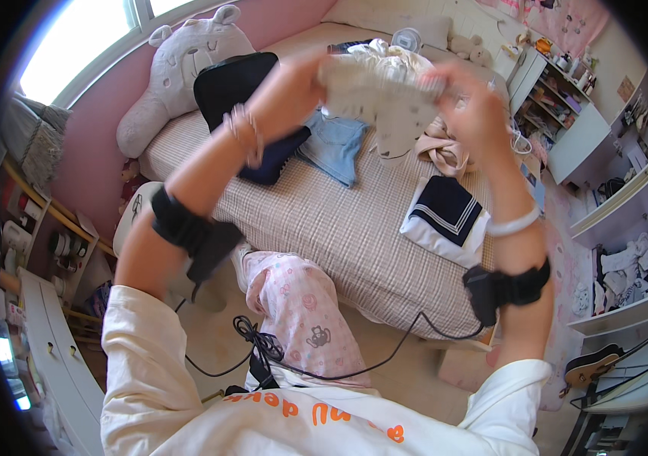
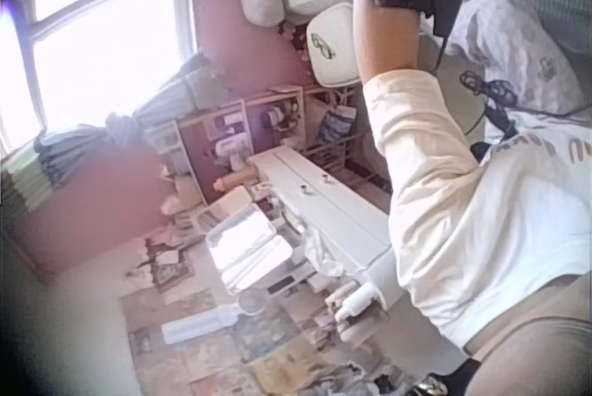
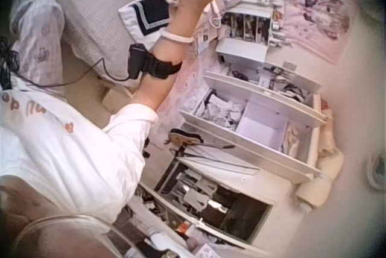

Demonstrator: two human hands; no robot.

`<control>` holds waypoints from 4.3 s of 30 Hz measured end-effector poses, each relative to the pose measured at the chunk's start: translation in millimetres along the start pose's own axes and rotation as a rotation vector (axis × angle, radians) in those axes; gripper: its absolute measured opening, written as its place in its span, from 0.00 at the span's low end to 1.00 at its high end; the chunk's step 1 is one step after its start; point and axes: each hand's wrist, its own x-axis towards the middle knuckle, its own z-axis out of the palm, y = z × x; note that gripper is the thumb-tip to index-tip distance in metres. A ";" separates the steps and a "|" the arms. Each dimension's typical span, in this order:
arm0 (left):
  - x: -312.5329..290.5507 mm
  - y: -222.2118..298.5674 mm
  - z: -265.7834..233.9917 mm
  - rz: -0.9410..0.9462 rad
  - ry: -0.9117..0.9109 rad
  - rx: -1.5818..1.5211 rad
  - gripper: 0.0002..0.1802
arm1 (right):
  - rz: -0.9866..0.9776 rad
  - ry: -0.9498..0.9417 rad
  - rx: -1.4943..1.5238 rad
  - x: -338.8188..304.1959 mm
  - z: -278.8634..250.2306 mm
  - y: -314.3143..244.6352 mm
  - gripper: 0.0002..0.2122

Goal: Fold various items of clothing on a bed.

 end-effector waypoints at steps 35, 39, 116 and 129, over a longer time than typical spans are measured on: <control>-171.1 23.7 39.7 -0.249 -0.753 -0.447 0.24 | 0.489 -0.209 0.417 -248.3 39.7 -71.5 0.17; -137.4 -45.4 74.7 -0.236 -0.445 -0.334 0.25 | 0.686 0.164 0.581 -197.1 86.5 -35.7 0.16; -75.5 -151.4 129.5 -1.035 0.278 -0.786 0.19 | 0.484 -0.247 0.293 31.4 222.0 176.2 0.23; -130.7 -235.7 223.5 -0.850 0.238 -0.904 0.12 | 0.688 -0.112 0.197 -37.4 298.5 254.8 0.21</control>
